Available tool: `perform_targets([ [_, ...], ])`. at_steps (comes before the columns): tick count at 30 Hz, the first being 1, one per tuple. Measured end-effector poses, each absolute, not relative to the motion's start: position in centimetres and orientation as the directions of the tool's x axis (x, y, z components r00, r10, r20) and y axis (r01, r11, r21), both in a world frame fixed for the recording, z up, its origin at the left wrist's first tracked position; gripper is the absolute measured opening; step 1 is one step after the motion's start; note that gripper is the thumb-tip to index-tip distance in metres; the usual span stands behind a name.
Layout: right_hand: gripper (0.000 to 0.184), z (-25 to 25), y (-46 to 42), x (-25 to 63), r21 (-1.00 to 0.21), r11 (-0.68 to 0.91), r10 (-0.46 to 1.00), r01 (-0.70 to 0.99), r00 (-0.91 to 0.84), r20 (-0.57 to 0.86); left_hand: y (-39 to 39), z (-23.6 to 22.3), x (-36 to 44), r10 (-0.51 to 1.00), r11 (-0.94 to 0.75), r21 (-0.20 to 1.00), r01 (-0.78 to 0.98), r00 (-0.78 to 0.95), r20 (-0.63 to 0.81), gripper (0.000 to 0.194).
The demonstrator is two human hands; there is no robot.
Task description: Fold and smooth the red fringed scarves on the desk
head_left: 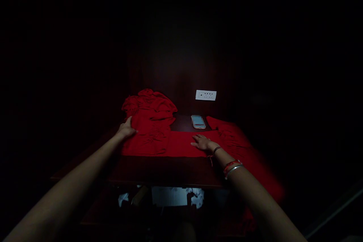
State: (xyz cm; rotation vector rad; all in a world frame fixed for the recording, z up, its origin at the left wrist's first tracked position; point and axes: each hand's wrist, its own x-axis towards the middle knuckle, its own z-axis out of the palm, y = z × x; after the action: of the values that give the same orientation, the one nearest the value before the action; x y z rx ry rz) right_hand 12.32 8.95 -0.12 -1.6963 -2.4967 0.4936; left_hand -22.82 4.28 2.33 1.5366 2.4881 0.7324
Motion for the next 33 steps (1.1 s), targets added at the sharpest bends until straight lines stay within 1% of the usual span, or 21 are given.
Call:
perform_targets([
  [2,0.058,-0.5,8.5,12.2,-0.227,0.350,0.912,0.909,-0.386,-0.137,3.1,2.9,-22.9,0.844,0.458,0.329,0.826,-0.520,0.133,0.081],
  [4,0.059,-0.5,8.5,12.0,-0.149,0.366,0.907,0.919,-0.388,-0.166,2.1,3.3,-21.6,0.839,0.452,0.205,0.868,-0.492,0.232,0.072],
  [6,0.060,-0.4,8.9,12.0,-0.116,0.378,0.908,0.919,-0.392,-0.146,1.7,3.3,-19.1,0.873,0.325,0.129,0.937,-0.350,0.341,0.062],
  [8,0.058,-0.4,9.5,12.4,-0.088,0.387,0.920,0.918,-0.390,-0.033,1.9,3.0,-16.0,0.924,0.124,0.088,0.988,-0.147,0.353,0.058],
  [9,0.056,-0.6,9.8,12.7,-0.065,0.384,0.923,0.921,-0.383,0.032,2.2,2.7,-14.4,0.947,0.034,0.082,0.996,-0.058,0.317,0.060],
  [10,0.054,-0.7,10.2,13.1,-0.039,0.378,0.924,0.925,-0.374,0.082,2.5,2.4,-12.9,0.965,-0.004,0.095,0.995,-0.021,0.261,0.064],
  [11,0.053,-1.0,10.5,13.5,-0.015,0.368,0.925,0.930,-0.364,0.107,2.8,2.0,-11.6,0.986,0.004,0.114,0.993,-0.023,0.168,0.071],
  [12,0.051,-1.2,10.7,13.9,0.002,0.356,0.929,0.935,-0.354,0.105,3.1,1.8,-10.5,0.997,0.041,0.125,0.991,-0.049,0.056,0.077],
  [14,0.050,-1.6,10.9,14.6,0.022,0.341,0.937,0.940,-0.342,0.078,3.6,1.4,-9.1,0.983,0.154,0.123,0.980,-0.140,-0.120,0.081],
  [15,0.050,-1.8,11.0,14.8,0.028,0.343,0.936,0.939,-0.344,0.077,3.8,1.3,-8.7,0.970,0.196,0.116,0.974,-0.175,-0.166,0.079],
  [17,0.050,-1.9,11.0,15.0,0.037,0.354,0.929,0.935,-0.356,0.100,4.0,1.4,-8.7,0.959,0.235,0.106,0.966,-0.214,-0.185,0.073],
  [19,0.049,-1.9,11.0,14.9,0.046,0.363,0.922,0.931,-0.366,0.123,4.1,1.5,-9.0,0.959,0.240,0.088,0.967,-0.221,-0.177,0.072],
  [22,0.045,-1.8,11.3,14.5,0.047,0.361,0.919,0.931,-0.364,0.149,4.2,1.5,-9.6,0.956,0.251,0.026,0.968,-0.244,-0.161,0.079],
  [25,0.037,-1.6,11.6,14.2,0.042,0.367,0.915,0.929,-0.369,0.166,4.2,1.5,-10.0,0.964,0.250,-0.004,0.968,-0.250,-0.091,0.084],
  [28,0.032,-1.0,11.8,14.2,0.035,0.409,0.898,0.912,-0.409,0.160,3.8,2.0,-10.6,0.970,0.242,-0.001,0.970,-0.242,0.017,0.076],
  [31,0.035,0.0,11.6,14.9,0.025,0.473,0.870,0.881,-0.472,0.144,3.4,3.6,-12.5,0.967,0.227,0.006,0.974,-0.226,0.113,0.069],
  [33,0.036,0.9,11.4,15.7,0.016,0.506,0.853,0.862,-0.503,0.138,3.3,5.3,-14.9,0.960,0.219,0.036,0.975,-0.222,0.174,0.068],
])
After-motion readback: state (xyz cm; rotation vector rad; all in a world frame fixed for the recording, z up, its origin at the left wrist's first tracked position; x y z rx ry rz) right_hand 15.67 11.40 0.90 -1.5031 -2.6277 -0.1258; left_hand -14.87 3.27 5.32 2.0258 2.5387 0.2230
